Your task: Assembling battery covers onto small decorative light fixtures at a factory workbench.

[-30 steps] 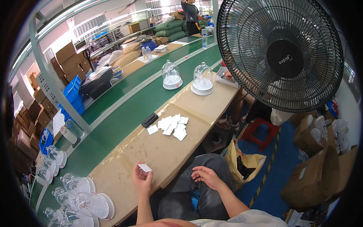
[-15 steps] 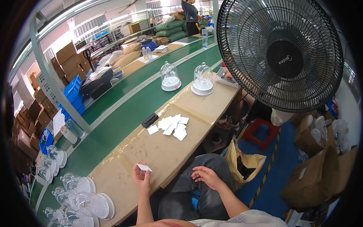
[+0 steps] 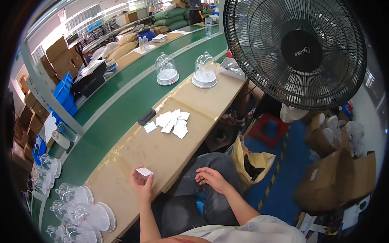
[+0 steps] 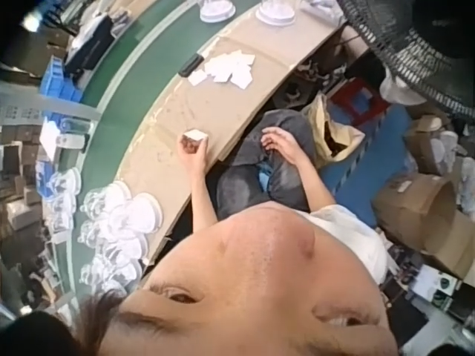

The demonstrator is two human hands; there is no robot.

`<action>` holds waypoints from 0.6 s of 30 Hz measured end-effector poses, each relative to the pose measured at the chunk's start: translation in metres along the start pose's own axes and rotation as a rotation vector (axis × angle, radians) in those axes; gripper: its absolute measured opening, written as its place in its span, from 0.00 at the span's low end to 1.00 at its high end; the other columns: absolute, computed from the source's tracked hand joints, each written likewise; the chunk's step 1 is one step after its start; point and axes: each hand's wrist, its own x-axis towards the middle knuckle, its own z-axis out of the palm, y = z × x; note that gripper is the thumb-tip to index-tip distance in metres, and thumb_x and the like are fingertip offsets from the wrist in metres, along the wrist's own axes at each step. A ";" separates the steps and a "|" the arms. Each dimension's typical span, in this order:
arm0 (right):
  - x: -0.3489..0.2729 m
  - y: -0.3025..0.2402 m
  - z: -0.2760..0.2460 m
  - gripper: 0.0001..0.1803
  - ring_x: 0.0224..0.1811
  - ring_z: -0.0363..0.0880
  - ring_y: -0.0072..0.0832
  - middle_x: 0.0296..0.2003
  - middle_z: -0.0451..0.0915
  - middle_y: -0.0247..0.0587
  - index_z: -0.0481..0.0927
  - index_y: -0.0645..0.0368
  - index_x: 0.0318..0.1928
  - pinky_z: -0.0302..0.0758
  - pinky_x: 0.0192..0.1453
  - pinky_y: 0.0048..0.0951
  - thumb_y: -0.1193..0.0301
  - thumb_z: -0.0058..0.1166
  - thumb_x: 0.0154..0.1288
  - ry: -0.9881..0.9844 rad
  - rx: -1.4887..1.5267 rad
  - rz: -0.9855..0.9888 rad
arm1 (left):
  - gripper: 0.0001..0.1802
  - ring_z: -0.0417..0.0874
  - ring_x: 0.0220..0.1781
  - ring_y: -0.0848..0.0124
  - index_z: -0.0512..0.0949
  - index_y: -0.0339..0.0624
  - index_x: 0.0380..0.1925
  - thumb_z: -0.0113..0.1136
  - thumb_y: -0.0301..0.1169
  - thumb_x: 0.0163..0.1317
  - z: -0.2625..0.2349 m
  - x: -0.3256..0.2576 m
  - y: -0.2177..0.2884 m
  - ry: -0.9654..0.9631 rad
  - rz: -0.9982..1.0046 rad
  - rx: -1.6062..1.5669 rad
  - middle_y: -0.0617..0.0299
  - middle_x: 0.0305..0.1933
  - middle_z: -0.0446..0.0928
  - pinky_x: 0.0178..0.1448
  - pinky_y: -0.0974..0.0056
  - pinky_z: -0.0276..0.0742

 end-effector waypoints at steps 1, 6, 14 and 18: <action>-0.001 0.002 0.000 0.14 0.46 0.77 0.29 0.44 0.78 0.43 0.71 0.63 0.55 0.74 0.52 0.30 0.71 0.41 0.74 0.000 0.001 -0.002 | 0.30 0.77 0.43 0.73 0.65 0.38 0.56 0.60 0.12 0.53 0.001 -0.001 0.001 0.001 -0.003 -0.003 0.56 0.54 0.70 0.41 0.71 0.76; -0.001 0.002 -0.002 0.15 0.47 0.77 0.30 0.44 0.78 0.44 0.71 0.63 0.56 0.74 0.52 0.30 0.71 0.41 0.74 0.006 0.003 0.003 | 0.31 0.76 0.41 0.74 0.64 0.40 0.55 0.61 0.11 0.51 -0.001 -0.003 -0.002 0.018 -0.037 -0.037 0.58 0.51 0.69 0.39 0.72 0.74; 0.002 0.005 -0.002 0.15 0.46 0.77 0.28 0.44 0.78 0.43 0.71 0.64 0.55 0.75 0.52 0.29 0.70 0.42 0.74 -0.004 0.012 0.008 | 0.30 0.76 0.39 0.75 0.64 0.40 0.54 0.61 0.12 0.51 0.000 -0.005 0.006 0.023 -0.032 -0.051 0.59 0.49 0.69 0.39 0.73 0.73; -0.001 0.004 -0.001 0.15 0.46 0.77 0.28 0.44 0.78 0.44 0.71 0.64 0.55 0.75 0.52 0.29 0.70 0.42 0.74 0.005 0.011 0.010 | 0.30 0.76 0.38 0.75 0.64 0.40 0.53 0.61 0.12 0.51 0.000 -0.005 0.003 0.018 -0.042 -0.073 0.60 0.48 0.69 0.39 0.73 0.73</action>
